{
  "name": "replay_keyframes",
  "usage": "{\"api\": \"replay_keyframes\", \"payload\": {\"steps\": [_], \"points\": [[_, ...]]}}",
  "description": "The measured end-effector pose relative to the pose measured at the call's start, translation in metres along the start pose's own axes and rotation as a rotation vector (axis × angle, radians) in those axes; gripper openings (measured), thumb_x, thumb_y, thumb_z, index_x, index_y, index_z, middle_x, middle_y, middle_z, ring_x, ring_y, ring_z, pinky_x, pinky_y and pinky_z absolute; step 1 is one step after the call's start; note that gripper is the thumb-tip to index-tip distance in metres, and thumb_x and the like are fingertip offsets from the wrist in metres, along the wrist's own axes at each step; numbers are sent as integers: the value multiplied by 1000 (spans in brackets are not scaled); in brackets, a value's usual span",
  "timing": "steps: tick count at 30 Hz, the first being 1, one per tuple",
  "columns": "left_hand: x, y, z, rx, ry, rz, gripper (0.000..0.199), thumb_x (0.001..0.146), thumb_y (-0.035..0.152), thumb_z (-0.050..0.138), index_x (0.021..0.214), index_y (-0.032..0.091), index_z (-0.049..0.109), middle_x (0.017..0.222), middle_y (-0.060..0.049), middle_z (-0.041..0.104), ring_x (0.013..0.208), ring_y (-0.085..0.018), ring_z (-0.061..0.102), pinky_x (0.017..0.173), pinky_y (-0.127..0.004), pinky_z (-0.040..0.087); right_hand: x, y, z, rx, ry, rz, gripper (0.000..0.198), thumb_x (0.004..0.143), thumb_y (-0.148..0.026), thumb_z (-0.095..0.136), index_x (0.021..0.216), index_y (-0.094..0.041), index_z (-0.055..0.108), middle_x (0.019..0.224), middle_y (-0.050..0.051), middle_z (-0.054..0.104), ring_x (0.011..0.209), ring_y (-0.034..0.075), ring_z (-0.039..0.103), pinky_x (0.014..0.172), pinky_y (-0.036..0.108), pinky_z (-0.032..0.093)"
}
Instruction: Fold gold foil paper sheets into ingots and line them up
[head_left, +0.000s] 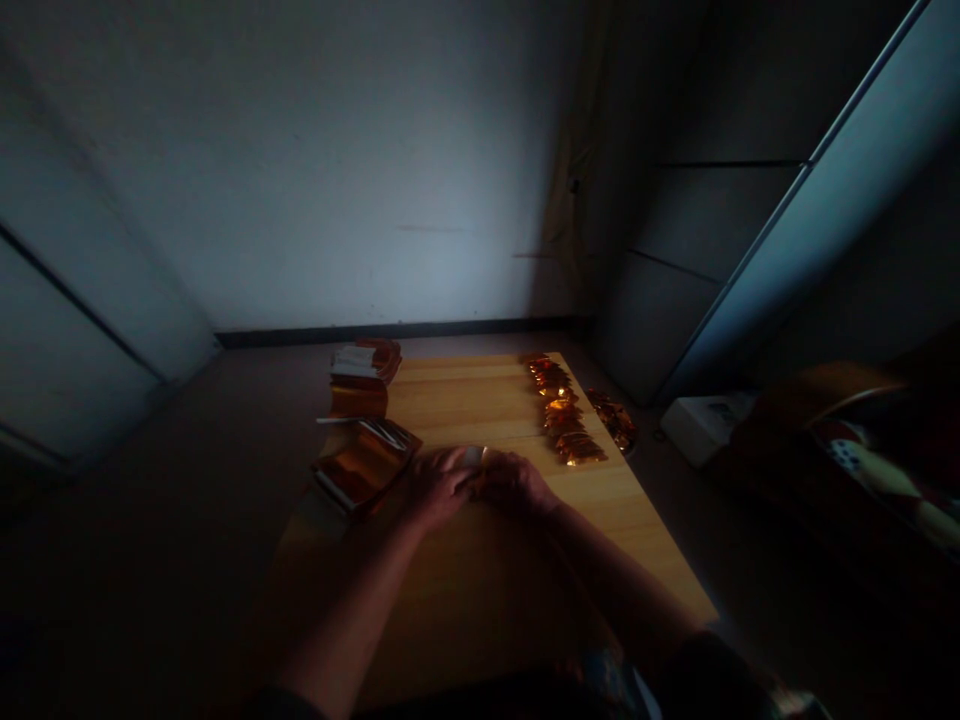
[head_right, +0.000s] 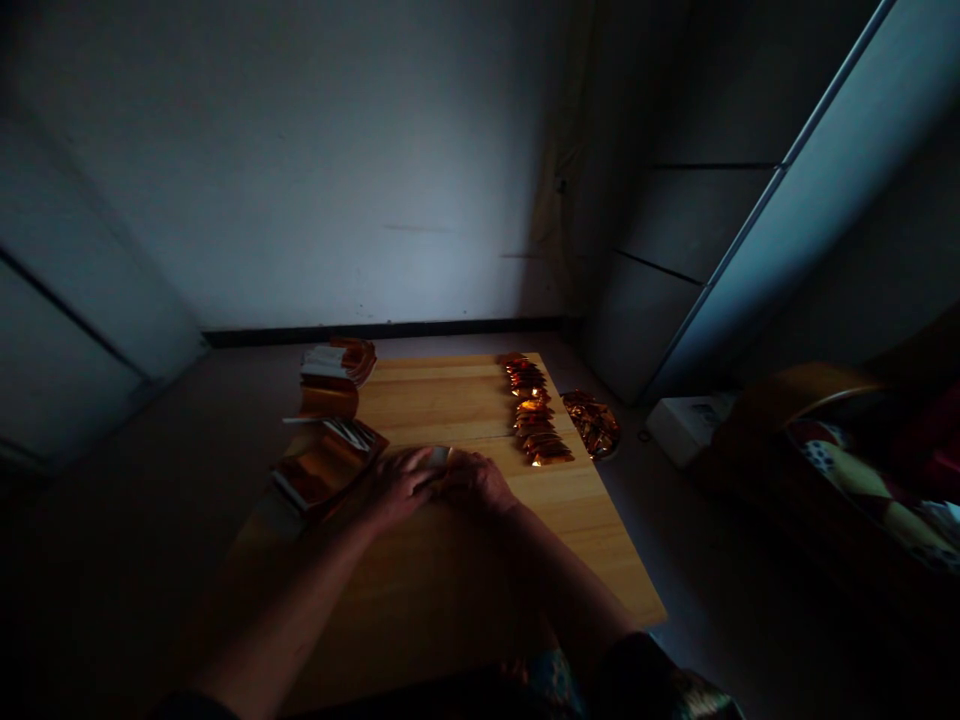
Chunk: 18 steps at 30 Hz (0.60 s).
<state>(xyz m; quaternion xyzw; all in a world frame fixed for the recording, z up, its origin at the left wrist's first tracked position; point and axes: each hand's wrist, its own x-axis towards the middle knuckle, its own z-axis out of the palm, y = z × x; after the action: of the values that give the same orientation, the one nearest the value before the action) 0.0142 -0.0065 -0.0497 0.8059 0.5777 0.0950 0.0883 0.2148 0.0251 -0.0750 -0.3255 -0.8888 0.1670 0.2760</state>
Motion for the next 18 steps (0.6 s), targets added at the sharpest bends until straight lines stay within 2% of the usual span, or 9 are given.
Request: {"api": "replay_keyframes", "payload": {"steps": [4,10,18], "points": [[0,-3,-1,9,-47,16,38,83,39,53,121,42,57,147,1,38,132,-29,35,105,-54,27,3,0,-1,41,-8,19,9,81,-29,65,83,-23,72,90,1,68,84,15,59,77,25,43],[-1,-2,-5,14,-80,17,37,86,43,49,123,41,55,148,-1,37,133,-29,34,106,-57,24,7,-15,-1,-29,9,200,10,80,-29,66,79,-19,69,86,3,66,78,14,59,68,22,41],[-1,0,-5,-8,-98,-1,39,85,41,49,123,40,55,149,0,34,134,-29,32,106,-56,25,12,-25,2,-146,-19,380,9,78,-27,63,79,-19,66,89,4,66,79,15,57,69,23,39]]}}
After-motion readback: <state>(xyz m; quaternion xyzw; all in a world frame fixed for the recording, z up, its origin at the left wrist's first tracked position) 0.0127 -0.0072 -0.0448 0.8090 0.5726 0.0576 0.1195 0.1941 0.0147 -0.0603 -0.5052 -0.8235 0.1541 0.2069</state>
